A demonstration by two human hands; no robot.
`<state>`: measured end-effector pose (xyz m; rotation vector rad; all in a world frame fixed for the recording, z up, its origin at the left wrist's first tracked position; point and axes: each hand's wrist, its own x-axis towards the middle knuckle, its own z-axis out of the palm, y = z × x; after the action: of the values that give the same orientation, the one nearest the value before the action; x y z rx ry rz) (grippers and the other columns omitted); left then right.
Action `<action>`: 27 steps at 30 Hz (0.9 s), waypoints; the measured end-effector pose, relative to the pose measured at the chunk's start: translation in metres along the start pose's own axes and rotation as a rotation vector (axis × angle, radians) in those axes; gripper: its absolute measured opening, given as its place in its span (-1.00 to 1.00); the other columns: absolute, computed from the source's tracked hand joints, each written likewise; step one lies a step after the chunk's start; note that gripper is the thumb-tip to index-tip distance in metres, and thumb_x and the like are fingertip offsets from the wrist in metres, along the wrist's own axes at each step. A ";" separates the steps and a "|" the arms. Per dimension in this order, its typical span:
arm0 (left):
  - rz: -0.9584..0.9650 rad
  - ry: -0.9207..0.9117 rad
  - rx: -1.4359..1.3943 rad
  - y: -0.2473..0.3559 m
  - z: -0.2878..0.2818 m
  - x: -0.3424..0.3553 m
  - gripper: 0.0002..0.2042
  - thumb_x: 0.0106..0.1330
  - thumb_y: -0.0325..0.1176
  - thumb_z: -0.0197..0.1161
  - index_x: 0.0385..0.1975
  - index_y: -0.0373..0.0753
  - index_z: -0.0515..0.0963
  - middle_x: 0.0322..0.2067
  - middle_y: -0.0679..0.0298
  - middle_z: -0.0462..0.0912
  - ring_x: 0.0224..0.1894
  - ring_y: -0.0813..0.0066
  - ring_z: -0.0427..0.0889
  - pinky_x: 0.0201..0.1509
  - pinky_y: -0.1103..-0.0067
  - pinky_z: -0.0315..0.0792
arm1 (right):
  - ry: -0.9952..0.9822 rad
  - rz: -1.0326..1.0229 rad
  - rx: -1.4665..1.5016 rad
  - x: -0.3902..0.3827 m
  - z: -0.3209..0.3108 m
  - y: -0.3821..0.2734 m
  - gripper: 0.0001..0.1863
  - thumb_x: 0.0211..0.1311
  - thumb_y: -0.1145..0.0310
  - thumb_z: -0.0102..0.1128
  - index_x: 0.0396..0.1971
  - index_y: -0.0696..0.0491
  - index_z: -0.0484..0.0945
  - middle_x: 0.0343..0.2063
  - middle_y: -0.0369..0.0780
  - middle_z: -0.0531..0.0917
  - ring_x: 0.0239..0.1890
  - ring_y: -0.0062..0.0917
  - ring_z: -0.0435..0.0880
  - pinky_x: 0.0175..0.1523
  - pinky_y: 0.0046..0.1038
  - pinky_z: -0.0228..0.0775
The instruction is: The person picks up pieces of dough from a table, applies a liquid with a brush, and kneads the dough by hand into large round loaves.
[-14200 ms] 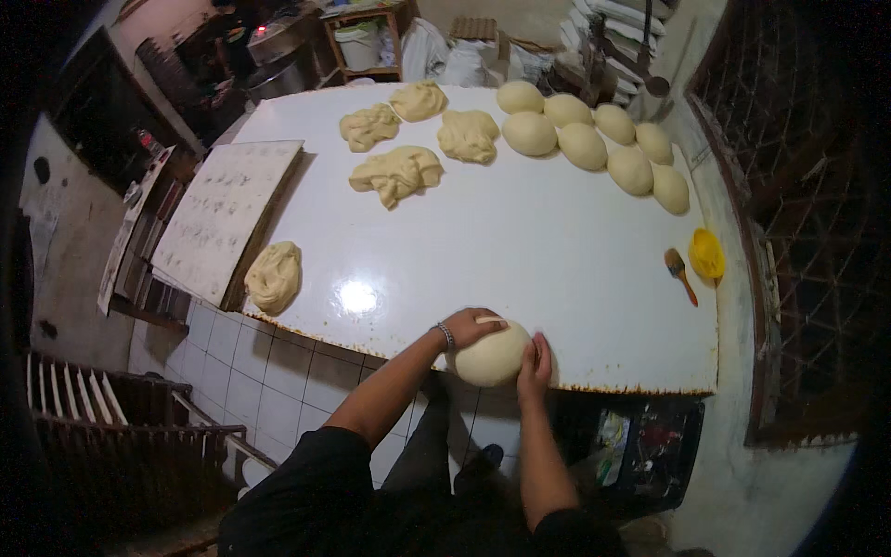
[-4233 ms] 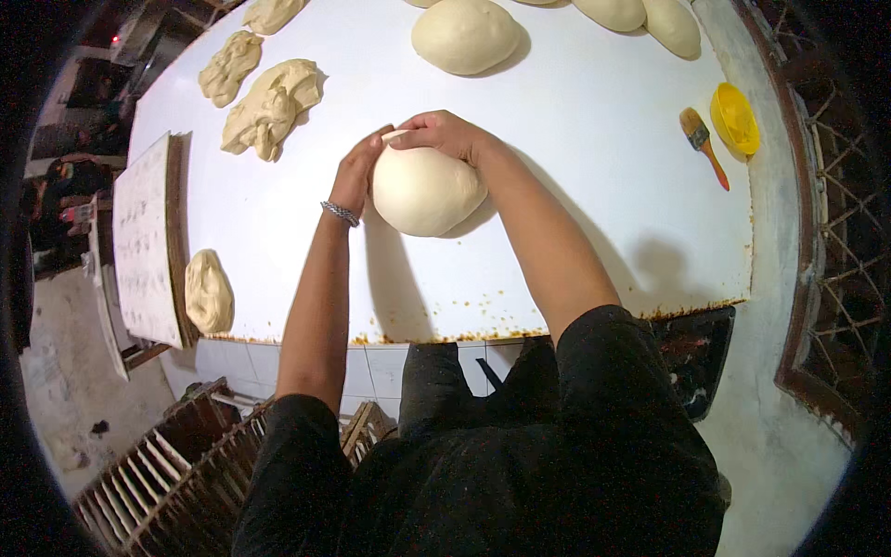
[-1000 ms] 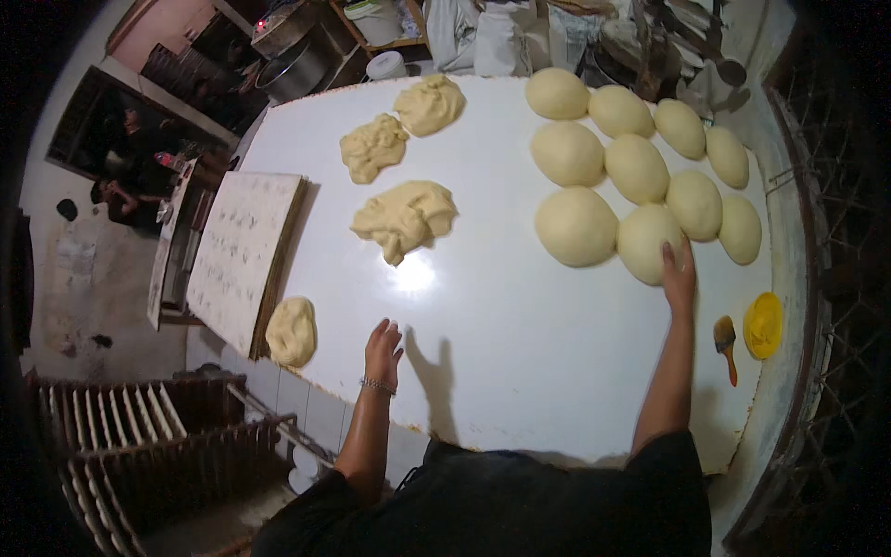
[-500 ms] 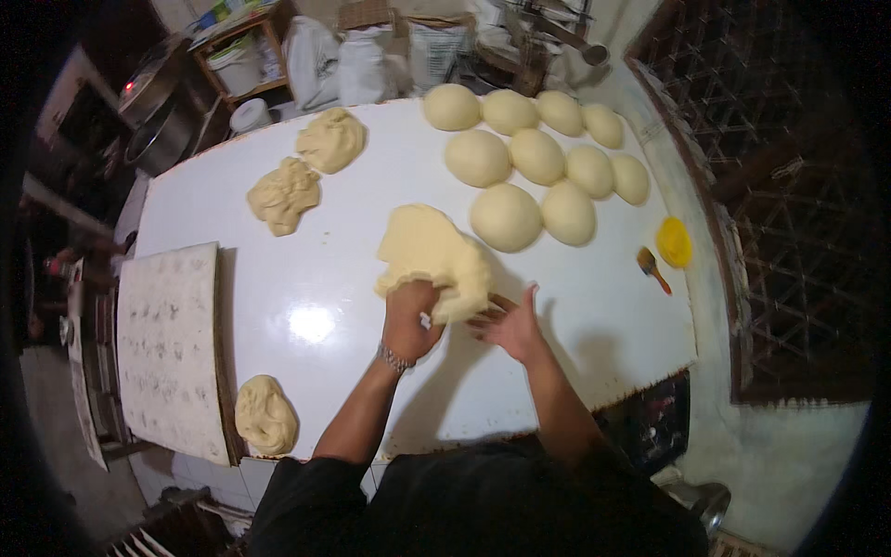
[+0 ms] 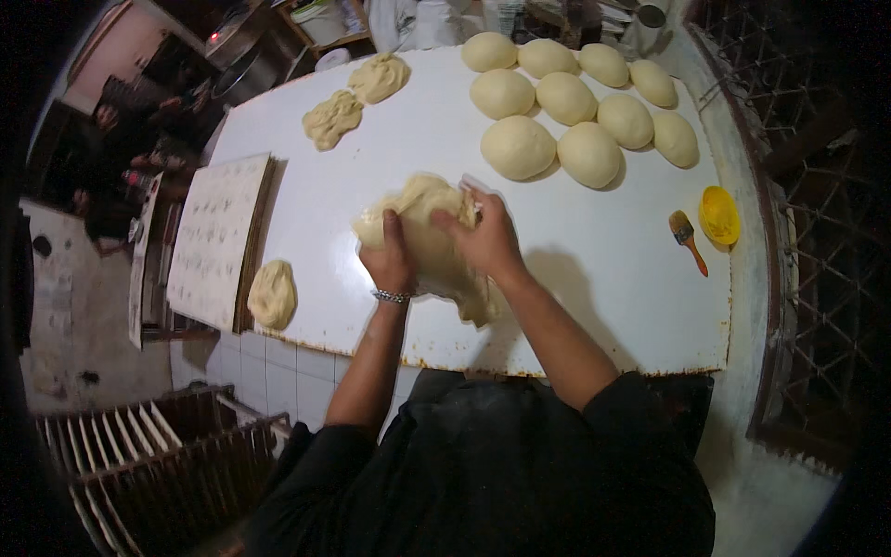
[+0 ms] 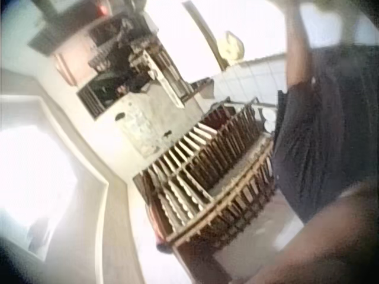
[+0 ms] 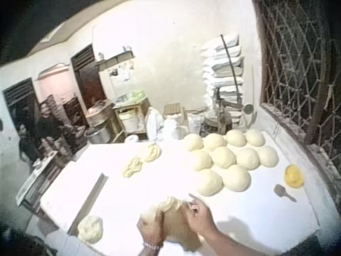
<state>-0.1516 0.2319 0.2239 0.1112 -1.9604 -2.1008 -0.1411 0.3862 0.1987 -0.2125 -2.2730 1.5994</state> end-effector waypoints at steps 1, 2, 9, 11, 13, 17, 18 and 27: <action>0.125 -0.060 -0.061 0.036 0.011 -0.001 -0.66 0.45 -0.17 0.38 -0.18 -0.42 0.67 -0.25 0.22 0.78 -0.31 0.49 0.71 -0.23 0.51 0.58 | 0.037 0.109 0.302 0.017 -0.003 -0.020 -0.31 0.43 -0.13 0.28 0.17 0.25 0.54 -0.02 -0.11 0.68 0.03 -0.49 0.63 0.17 -0.40 0.47; 0.248 -0.120 -0.118 0.064 0.019 -0.007 -0.66 0.38 -0.17 0.48 -0.22 -0.39 0.67 -0.27 0.23 0.77 -0.33 0.52 0.70 -0.27 0.51 0.56 | 0.073 0.229 0.598 0.026 -0.013 -0.051 -0.33 0.53 -0.12 0.16 0.14 0.29 0.53 -0.06 -0.12 0.68 0.00 -0.53 0.62 0.14 -0.42 0.47; 0.643 -0.458 0.619 0.044 -0.072 -0.059 -0.39 0.02 0.21 0.64 -0.40 -0.30 0.62 -0.48 0.15 0.65 -0.47 0.25 0.67 -0.35 0.43 0.53 | -0.161 -0.219 0.303 -0.037 -0.022 -0.032 -0.55 0.62 0.05 0.04 -0.26 0.17 0.59 -0.52 -0.19 0.63 -0.45 -0.53 0.59 -0.26 -0.42 0.47; -0.011 -0.548 0.770 -0.031 -0.123 -0.080 -0.33 0.05 0.26 0.60 -0.23 -0.33 0.70 -0.33 0.09 0.77 -0.31 0.15 0.77 -0.23 0.38 0.60 | -0.395 0.094 0.096 -0.085 0.010 0.042 -0.57 0.59 0.07 0.08 -0.28 0.20 0.56 -0.49 -0.09 0.65 -0.44 -0.39 0.63 -0.24 -0.31 0.48; -0.614 -0.812 0.893 -0.083 -0.157 -0.103 -0.27 0.03 0.29 0.58 -0.05 -0.28 0.71 -0.17 0.01 0.79 -0.09 0.01 0.78 -0.05 0.30 0.61 | -0.673 0.339 -0.123 -0.159 0.022 0.118 -0.51 0.54 -0.02 0.14 -0.16 0.20 0.64 -0.29 0.03 0.75 -0.21 -0.22 0.76 -0.06 -0.21 0.54; -0.596 -1.086 0.683 -0.094 -0.213 -0.083 -0.12 -0.05 0.25 0.63 0.18 -0.29 0.59 0.02 -0.04 0.73 0.10 0.06 0.71 0.25 0.30 0.53 | -0.813 0.444 -0.144 -0.181 -0.018 0.089 -0.69 0.46 0.17 0.33 -0.28 0.16 0.67 -0.30 -0.12 0.76 -0.10 -0.37 0.76 0.07 -0.33 0.54; -0.603 -0.960 0.536 -0.089 -0.220 -0.056 -0.10 -0.01 0.19 0.65 0.26 -0.28 0.52 0.09 -0.02 0.70 0.11 0.11 0.71 0.27 0.31 0.52 | -0.652 0.452 -0.105 -0.177 -0.027 0.102 -0.74 0.46 0.24 0.35 -0.27 0.16 0.66 -0.34 -0.17 0.74 -0.12 -0.40 0.76 0.05 -0.38 0.54; -0.684 -0.353 0.242 -0.145 -0.286 -0.070 -0.31 0.42 -0.24 0.37 0.46 -0.38 0.27 0.44 -0.09 0.33 0.43 0.14 0.41 0.50 0.29 0.30 | -0.192 0.395 -0.715 -0.012 -0.024 0.129 -0.56 0.55 0.22 0.16 0.27 0.16 0.49 0.07 -0.06 0.69 0.13 -0.34 0.66 0.23 -0.33 0.50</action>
<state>-0.0380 -0.0202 0.0485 0.5651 -2.6768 -2.3784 -0.1309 0.4488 0.0828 -0.7482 -3.0186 0.9015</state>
